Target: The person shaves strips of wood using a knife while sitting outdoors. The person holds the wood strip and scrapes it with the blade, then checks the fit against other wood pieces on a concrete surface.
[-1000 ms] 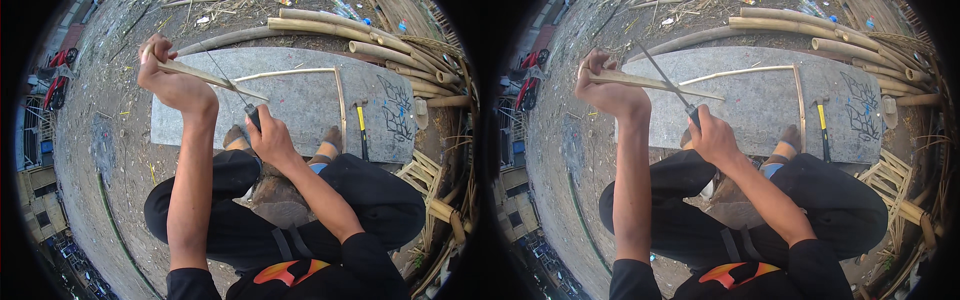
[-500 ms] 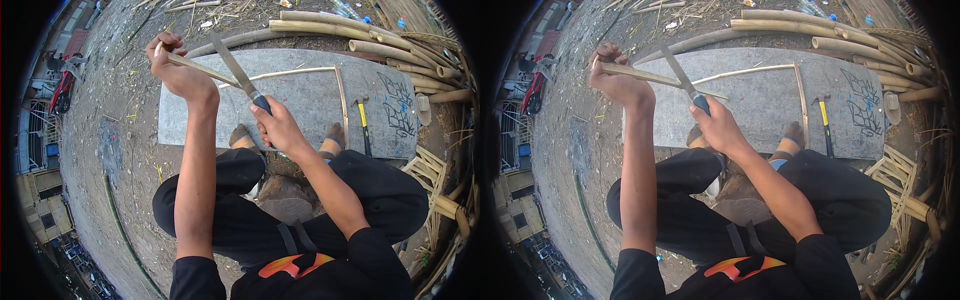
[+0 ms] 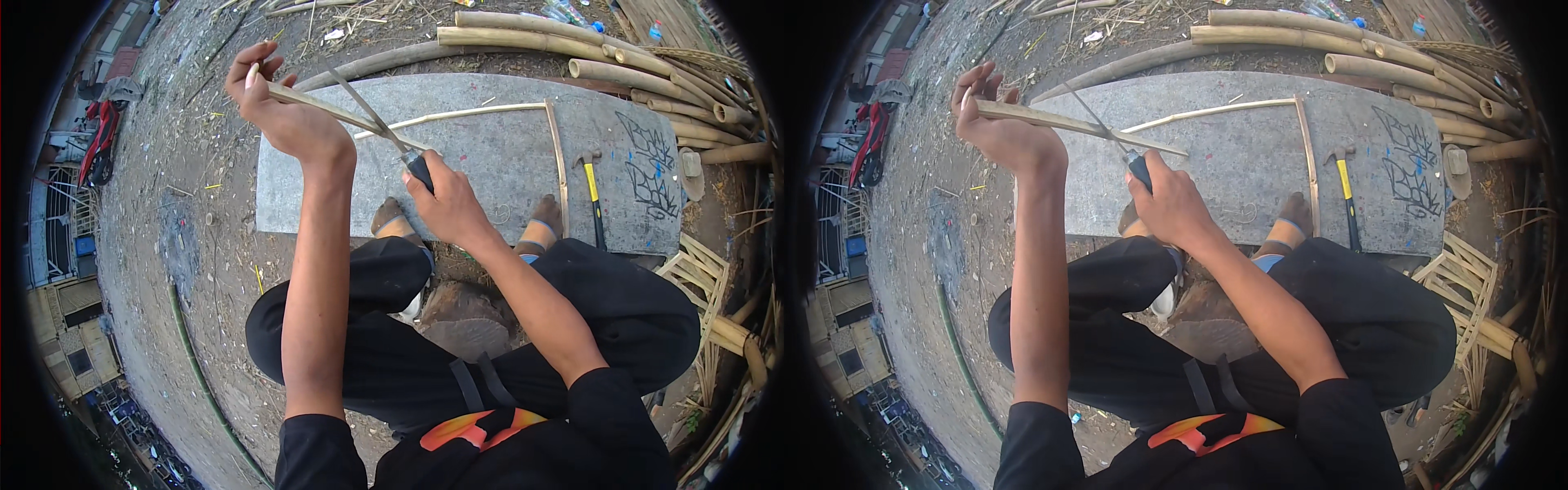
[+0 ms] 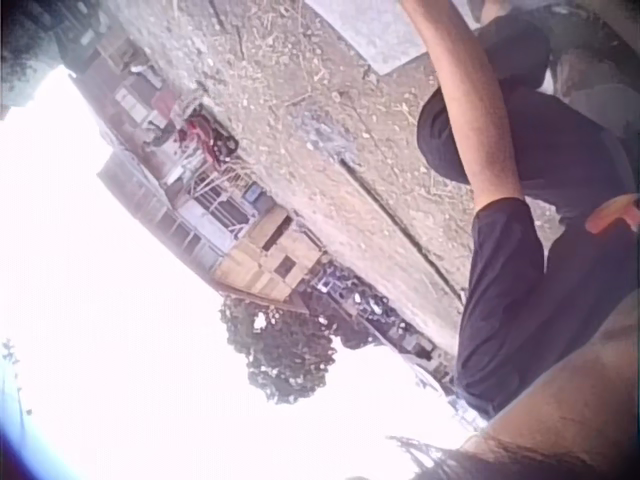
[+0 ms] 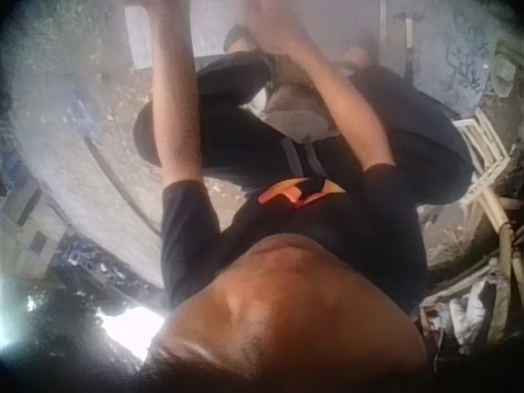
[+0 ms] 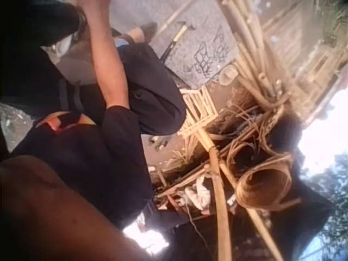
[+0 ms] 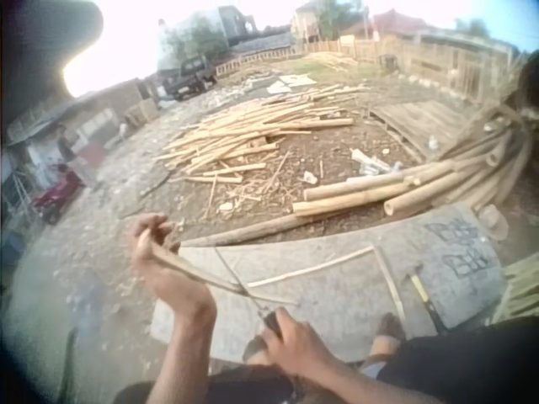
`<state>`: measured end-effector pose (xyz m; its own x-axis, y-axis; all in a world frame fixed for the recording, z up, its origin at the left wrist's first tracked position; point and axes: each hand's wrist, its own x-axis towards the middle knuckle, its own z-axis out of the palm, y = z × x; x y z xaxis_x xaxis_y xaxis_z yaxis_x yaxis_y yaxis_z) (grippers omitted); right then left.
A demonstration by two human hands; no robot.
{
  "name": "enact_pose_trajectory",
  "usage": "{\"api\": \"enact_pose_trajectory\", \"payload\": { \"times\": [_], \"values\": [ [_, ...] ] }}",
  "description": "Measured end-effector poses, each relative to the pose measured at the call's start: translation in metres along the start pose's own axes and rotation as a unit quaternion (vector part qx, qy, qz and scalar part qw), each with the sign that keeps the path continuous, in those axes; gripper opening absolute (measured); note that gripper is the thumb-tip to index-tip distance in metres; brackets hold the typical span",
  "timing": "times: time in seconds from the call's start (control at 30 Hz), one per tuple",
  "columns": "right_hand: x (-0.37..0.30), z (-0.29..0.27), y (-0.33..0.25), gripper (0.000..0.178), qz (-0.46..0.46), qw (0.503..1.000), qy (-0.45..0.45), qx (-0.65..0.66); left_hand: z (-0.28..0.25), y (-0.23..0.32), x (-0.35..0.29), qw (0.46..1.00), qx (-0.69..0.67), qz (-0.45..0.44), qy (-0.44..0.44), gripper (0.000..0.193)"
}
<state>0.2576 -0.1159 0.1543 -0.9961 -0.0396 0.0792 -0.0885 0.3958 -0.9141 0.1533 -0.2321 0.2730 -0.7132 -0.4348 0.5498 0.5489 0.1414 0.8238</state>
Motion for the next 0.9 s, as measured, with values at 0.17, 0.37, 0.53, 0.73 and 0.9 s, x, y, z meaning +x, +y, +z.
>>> {"api": "enact_pose_trajectory", "payload": {
  "times": [0.17,0.37,0.53,0.73,0.9],
  "values": [
    [0.003,-0.01,-0.008,0.031,0.178,0.952,-0.099,0.228,0.0,-0.004,-0.003,1.0,0.013,0.007,-0.008,0.033],
    [-0.006,-0.028,-0.076,0.029,-0.072,0.976,0.089,0.185,-0.007,-0.004,0.002,1.0,-0.014,0.003,-0.003,0.032],
    [-0.004,0.0,-0.007,0.028,0.039,0.999,-0.02,-0.024,-0.004,-0.003,-0.005,0.999,-0.047,-0.017,0.011,0.031],
    [0.005,-0.02,-0.022,0.03,0.122,0.989,-0.073,0.035,0.0,0.0,-0.004,0.999,-0.041,-0.021,0.009,0.033],
    [0.002,-0.06,-0.064,0.034,0.067,0.985,-0.025,0.156,0.013,0.0,-0.005,0.996,-0.086,-0.012,-0.008,0.033]
  ]
}}
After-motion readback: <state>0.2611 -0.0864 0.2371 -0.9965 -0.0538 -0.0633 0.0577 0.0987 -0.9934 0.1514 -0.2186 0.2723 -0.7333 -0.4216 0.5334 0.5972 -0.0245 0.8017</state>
